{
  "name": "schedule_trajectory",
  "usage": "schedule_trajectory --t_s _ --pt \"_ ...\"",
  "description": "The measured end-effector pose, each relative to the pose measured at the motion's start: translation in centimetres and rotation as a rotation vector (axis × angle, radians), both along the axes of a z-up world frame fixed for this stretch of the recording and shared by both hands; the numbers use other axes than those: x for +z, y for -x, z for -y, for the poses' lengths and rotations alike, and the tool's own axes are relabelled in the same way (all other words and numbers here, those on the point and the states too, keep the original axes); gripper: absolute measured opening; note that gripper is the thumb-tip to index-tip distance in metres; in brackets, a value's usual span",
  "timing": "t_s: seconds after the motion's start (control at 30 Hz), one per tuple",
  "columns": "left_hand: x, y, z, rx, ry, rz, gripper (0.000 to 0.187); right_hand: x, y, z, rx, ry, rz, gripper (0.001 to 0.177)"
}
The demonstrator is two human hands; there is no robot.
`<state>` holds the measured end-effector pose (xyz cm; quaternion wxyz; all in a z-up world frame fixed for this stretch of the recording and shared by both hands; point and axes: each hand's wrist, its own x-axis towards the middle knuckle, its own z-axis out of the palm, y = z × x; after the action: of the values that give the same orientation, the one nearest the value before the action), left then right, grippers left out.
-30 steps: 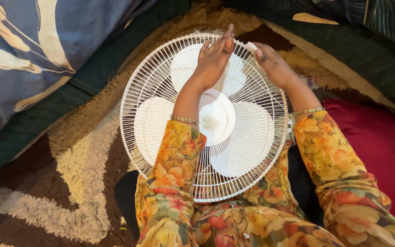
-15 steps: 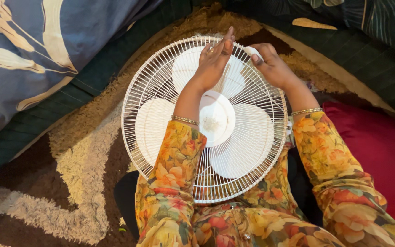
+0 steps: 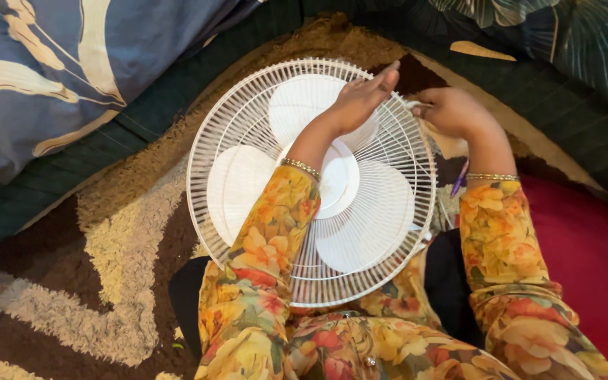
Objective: The person wipes the front grill and blades of a white table fan using a white cloth. They systematically clean each blade and the central hub while sitting on the floor.
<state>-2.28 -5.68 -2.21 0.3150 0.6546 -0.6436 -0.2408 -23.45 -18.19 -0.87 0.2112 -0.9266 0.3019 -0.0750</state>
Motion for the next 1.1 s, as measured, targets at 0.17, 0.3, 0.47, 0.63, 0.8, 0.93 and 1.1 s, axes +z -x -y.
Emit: schedule_trajectory --t_s 0.17,0.3,0.47,0.63,0.8,0.93,1.1 --pt "1.7 1.3 -0.6 -0.051 -0.038 -0.14 0.099 0.3 1.7 0.5 -0.019 -0.024 -0.175 0.041" --pt "3.2 0.7 -2.9 0.176 -0.033 0.128 0.09 0.4 2.1 0.0 -0.021 0.004 -0.117 0.038" --pt "3.2 -1.6 -6.3 0.66 -0.184 0.636 0.089 0.2 2.8 0.1 -0.199 -0.041 0.023 0.032" --pt "2.2 -1.6 -7.7 0.726 -0.185 0.663 0.089 -2.8 -0.5 -0.1 -0.264 -0.359 0.554 0.036" --pt "2.0 -1.6 -8.1 0.751 -0.13 0.649 0.089 -2.6 -3.7 -5.7 -0.137 -0.148 0.21 0.063" --pt "2.0 -1.7 -8.1 0.752 -0.127 0.639 0.089 -2.1 -4.5 -9.2 0.01 0.205 0.154 0.075" --pt "2.4 -1.6 -8.4 0.739 -0.134 0.613 0.088 -1.9 -4.3 -16.8 0.231 0.395 0.152 0.086"
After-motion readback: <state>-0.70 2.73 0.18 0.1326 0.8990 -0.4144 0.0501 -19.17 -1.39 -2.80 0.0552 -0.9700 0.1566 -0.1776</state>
